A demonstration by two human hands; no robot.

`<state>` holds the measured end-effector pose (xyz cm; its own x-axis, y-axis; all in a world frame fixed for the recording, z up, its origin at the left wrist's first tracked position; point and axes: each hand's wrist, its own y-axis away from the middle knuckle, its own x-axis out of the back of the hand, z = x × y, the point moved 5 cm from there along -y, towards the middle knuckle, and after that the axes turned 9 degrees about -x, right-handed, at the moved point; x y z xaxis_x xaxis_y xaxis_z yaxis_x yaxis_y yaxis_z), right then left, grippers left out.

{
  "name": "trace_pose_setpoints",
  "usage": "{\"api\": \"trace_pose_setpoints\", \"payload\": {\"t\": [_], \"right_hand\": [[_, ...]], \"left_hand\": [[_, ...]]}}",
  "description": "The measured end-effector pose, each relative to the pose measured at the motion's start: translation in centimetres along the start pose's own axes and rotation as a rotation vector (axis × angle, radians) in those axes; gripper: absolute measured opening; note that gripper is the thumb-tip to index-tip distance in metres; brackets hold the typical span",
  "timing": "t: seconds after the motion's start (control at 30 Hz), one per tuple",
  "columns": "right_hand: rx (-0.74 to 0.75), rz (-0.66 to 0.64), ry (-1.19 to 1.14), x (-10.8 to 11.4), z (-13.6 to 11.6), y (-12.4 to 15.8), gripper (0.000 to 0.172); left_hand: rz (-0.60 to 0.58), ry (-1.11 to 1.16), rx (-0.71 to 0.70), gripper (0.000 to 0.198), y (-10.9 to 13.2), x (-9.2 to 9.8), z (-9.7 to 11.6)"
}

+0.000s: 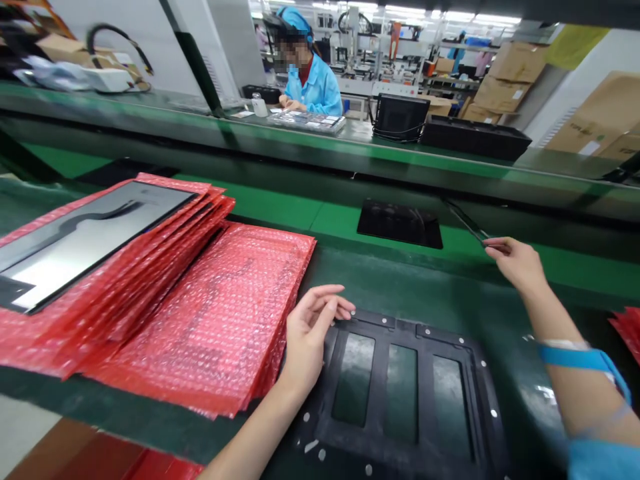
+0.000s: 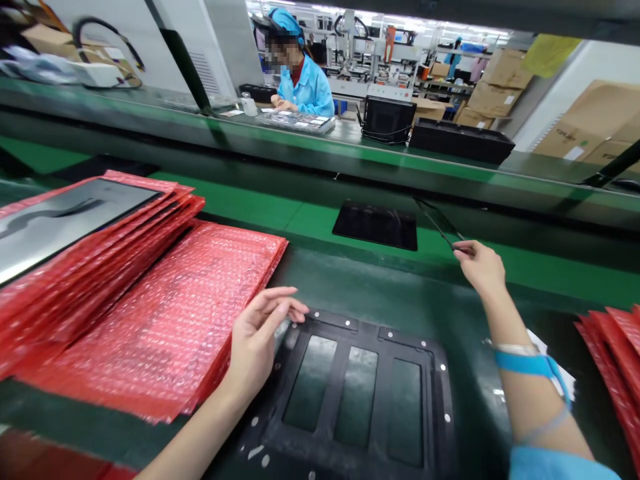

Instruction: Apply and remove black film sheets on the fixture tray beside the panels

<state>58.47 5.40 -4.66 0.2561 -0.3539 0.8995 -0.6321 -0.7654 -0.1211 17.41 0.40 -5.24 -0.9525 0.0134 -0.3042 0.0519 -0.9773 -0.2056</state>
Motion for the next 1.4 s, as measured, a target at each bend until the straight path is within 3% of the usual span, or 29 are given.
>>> {"api": "trace_pose_setpoints", "payload": {"t": [0.13, 0.23, 0.37, 0.5, 0.63, 0.77, 0.87, 1.0, 1.1, 1.23, 1.33, 1.4], "right_hand": [[0.264, -0.097, -0.240, 2.4, -0.1, 8.5, 0.030], [0.526, -0.148, -0.243, 3.5, 0.5, 16.4, 0.033], [0.835, -0.128, -0.166, 4.0, 2.0, 24.9, 0.023], [1.014, -0.185, -0.068, 3.1, 3.1, 28.7, 0.023], [1.047, -0.203, -0.044, 2.9, 2.5, 29.8, 0.020], [1.056, -0.130, -0.082, 3.8, 0.8, 29.9, 0.025], [1.020, -0.150, -0.098, 3.8, 0.6, 29.0, 0.031], [0.851, -0.168, -0.235, 3.5, 1.1, 25.9, 0.028], [0.672, -0.070, -0.329, 3.5, 1.5, 23.4, 0.022], [0.535, 0.136, -0.299, 3.5, 2.3, 22.2, 0.033], [0.496, 0.206, -0.273, 3.3, 3.3, 22.2, 0.040], [0.473, 0.212, -0.273, 3.1, 3.7, 22.2, 0.040]], "left_hand": [[0.118, -0.236, -0.376, 0.022, 0.7, 1.5, 4.1], [0.185, -0.535, -0.502, 0.027, 0.5, 4.1, 6.8], [0.077, -1.078, -0.433, 0.031, -0.4, 9.4, 7.1], [0.059, -1.417, -0.309, 0.026, -0.7, 13.9, 5.3], [0.186, -1.426, -0.310, 0.008, -0.7, 14.6, 4.4], [0.341, -1.192, -0.407, 0.012, 1.2, 14.7, 5.2], [0.579, -1.038, -0.475, 0.011, 5.8, 17.0, 6.4], [0.795, -1.063, -0.383, 0.014, 13.4, 21.8, 6.8], [0.838, -1.121, -0.235, 0.016, 17.1, 25.6, 5.5], [0.907, -1.187, 0.043, 0.013, 19.2, 28.8, 1.3], [0.831, -1.182, 0.229, 0.019, 19.4, 28.7, -2.0], [0.674, -1.142, 0.299, 0.035, 18.7, 27.6, -3.4]]}}
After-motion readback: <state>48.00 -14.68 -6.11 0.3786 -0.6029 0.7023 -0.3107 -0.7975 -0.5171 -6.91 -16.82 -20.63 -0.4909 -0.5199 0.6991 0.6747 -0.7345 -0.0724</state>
